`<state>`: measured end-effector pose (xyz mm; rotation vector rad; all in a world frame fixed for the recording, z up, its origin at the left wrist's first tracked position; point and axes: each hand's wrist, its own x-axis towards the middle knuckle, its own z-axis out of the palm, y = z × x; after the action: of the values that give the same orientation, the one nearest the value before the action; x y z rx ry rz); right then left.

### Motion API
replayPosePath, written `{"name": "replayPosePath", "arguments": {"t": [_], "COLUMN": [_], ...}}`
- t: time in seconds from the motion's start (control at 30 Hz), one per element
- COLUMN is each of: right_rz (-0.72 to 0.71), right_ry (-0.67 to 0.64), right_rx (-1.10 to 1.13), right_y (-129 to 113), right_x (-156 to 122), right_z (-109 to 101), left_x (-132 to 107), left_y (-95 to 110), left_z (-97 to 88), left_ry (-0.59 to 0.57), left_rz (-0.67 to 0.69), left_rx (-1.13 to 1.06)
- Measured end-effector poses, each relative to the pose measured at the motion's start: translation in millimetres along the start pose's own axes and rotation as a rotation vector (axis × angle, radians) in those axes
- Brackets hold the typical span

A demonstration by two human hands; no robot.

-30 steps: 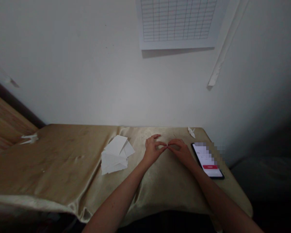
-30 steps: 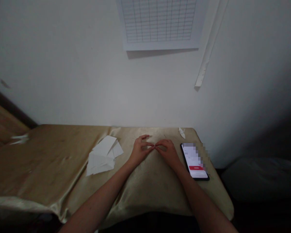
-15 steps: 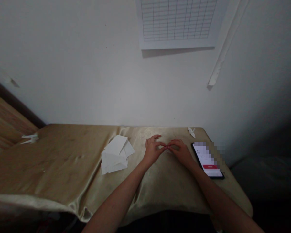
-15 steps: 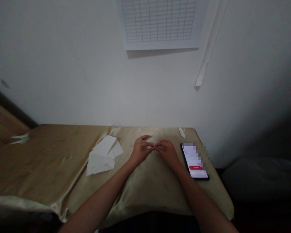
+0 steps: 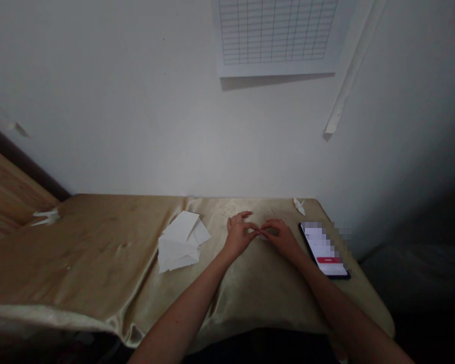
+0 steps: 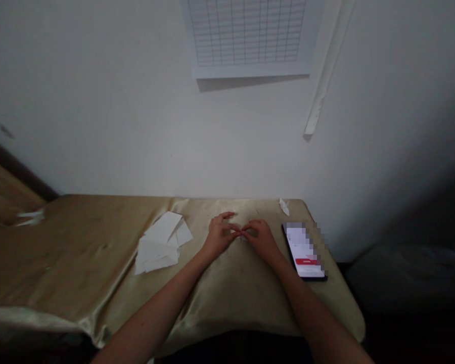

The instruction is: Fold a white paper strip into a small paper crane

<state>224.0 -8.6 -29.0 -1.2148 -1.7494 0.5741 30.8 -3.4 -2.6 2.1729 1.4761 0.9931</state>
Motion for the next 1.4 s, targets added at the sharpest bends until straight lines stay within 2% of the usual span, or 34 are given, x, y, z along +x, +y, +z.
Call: {"name": "replayPosePath", "arguments": {"t": [0.7, 0.9, 1.03, 1.4], "right_rz": [-0.077, -0.111, -0.125, -0.041], "right_ry": [0.029, 0.041, 0.026, -0.009], "right_rx": [-0.089, -0.179, -0.220, -0.066], "right_y": [-7, -19, -17, -15], "right_x": [-2, -5, -6, -5], "right_z": [1, 5, 9, 3], "left_x": [1, -1, -2, -3], "left_y": [-2, -1, 2, 7], "left_z": [-0.5, 0.9, -0.4, -2.6], "left_ry": [-0.070, -0.055, -0.036, -0.019], "left_rz": [-0.042, -0.044, -0.040, -0.011], "left_rx": [-0.015, -0.033, -0.049, -0.039]}}
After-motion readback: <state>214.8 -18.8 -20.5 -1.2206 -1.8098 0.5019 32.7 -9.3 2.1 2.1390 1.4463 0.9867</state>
